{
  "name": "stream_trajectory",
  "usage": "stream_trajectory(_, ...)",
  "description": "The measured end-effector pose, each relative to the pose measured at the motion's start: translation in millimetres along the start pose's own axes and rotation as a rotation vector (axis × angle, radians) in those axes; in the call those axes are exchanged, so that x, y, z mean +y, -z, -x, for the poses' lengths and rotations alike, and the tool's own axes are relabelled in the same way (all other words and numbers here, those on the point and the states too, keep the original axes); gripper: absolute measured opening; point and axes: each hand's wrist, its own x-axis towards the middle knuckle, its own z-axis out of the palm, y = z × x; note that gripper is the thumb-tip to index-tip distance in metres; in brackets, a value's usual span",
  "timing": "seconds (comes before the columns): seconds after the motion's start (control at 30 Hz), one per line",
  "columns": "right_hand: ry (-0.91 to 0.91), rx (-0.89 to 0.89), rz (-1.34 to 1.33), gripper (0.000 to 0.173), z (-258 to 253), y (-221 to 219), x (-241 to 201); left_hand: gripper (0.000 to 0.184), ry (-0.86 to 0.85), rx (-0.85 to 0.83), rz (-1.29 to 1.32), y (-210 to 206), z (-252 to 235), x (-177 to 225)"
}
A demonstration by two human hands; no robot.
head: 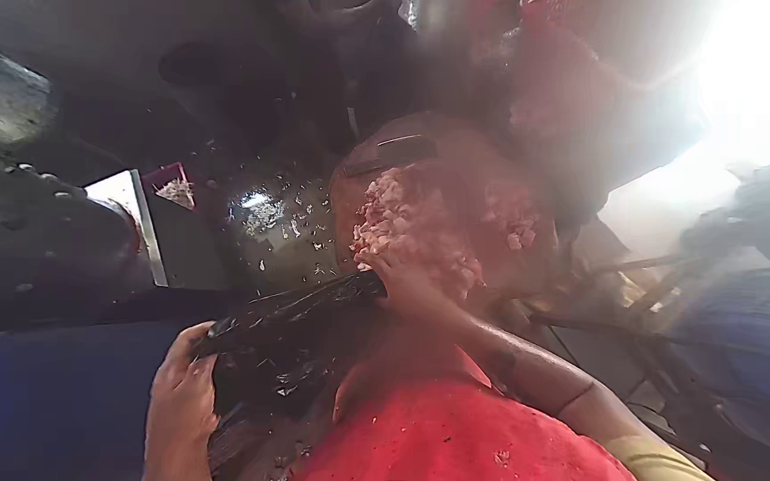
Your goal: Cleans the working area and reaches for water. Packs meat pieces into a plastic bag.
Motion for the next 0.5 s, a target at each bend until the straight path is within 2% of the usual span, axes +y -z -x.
stream_trajectory(0.07,-0.073,0.032,-0.053,0.082,9,10,25,0.026,-0.246,0.103,0.070,-22,20,39)
stream_trajectory(0.13,-0.129,0.026,-0.149,0.073,18,23,46,0.021,-0.467,0.226,-0.038,-45,33,65)
stream_trajectory(0.2,-0.158,-0.029,-0.357,0.056,28,39,69,0.019,-0.537,0.270,-0.120,-64,44,81)
stream_trajectory(0.23,-0.132,-0.026,-0.507,0.047,32,42,83,0.022,-0.463,0.219,-0.119,-73,52,84)
stream_trajectory(0.27,-0.081,-0.011,-0.691,0.041,36,43,95,0.028,-0.312,0.118,-0.091,-82,60,86)
stream_trajectory(0.33,0.051,-0.045,-1.018,0.041,47,44,111,0.044,0.048,-0.120,0.045,-100,76,81)
stream_trajectory(0.37,0.111,-0.089,-1.128,0.042,53,46,115,0.050,0.183,-0.173,0.151,-110,84,75)
stream_trajectory(0.43,0.197,-0.157,-1.104,0.042,67,49,118,0.041,0.341,-0.088,0.470,-124,108,67)
stream_trajectory(0.47,0.212,-0.153,-0.960,0.041,73,50,122,0.022,0.374,0.022,0.587,-132,122,77)
stream_trajectory(0.5,0.212,-0.133,-0.784,0.044,75,48,129,0.015,0.356,0.091,0.698,-138,131,91)
